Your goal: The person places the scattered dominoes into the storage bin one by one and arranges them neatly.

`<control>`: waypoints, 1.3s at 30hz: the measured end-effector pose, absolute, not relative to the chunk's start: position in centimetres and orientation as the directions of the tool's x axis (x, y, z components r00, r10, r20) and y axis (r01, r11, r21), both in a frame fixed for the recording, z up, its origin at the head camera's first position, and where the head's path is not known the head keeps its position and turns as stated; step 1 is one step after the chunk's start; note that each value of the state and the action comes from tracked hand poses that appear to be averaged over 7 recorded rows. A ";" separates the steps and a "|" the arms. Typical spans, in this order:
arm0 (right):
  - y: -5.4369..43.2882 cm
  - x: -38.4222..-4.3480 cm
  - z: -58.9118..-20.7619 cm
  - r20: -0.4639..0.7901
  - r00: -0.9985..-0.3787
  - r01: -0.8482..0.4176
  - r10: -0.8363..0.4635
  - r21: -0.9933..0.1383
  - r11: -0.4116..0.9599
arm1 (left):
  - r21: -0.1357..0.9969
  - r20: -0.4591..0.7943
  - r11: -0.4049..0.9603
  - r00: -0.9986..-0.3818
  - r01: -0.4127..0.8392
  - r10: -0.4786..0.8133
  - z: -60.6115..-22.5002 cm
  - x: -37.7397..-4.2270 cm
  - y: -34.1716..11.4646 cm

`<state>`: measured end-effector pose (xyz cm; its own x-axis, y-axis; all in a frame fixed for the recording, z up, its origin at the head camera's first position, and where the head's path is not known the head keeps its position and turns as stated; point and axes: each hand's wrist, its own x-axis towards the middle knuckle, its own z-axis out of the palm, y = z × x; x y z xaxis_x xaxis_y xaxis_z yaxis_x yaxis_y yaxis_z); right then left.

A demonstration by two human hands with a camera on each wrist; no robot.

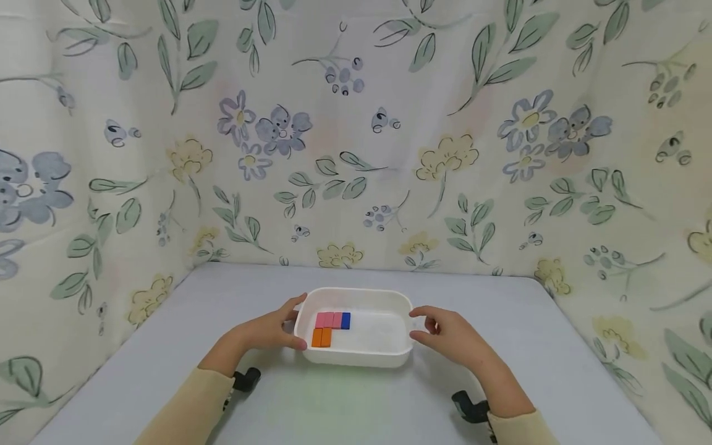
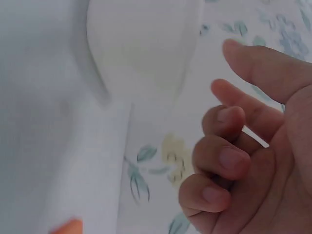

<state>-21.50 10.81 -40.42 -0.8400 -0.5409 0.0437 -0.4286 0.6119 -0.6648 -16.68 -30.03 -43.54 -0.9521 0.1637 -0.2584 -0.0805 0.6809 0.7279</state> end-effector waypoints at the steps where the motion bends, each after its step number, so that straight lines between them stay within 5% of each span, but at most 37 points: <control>1: 11.6 -21.7 -40.3 0.018 -0.847 -0.406 -0.532 -0.669 0.623 | 0.729 -0.259 0.680 -0.951 -0.079 0.166 -43.6 -16.7 -30.0; 18: 18.4 -24.5 -42.1 -0.247 -0.873 -0.185 -0.421 -0.631 0.754 | 0.722 -0.267 0.687 -0.949 -0.081 0.169 -42.9 -17.4 -30.4; 39: 18.6 -24.6 -43.3 -0.241 -0.882 -0.183 -0.405 -0.616 0.766 | 0.735 -0.274 0.672 -0.945 -0.087 0.177 -43.7 -17.5 -30.5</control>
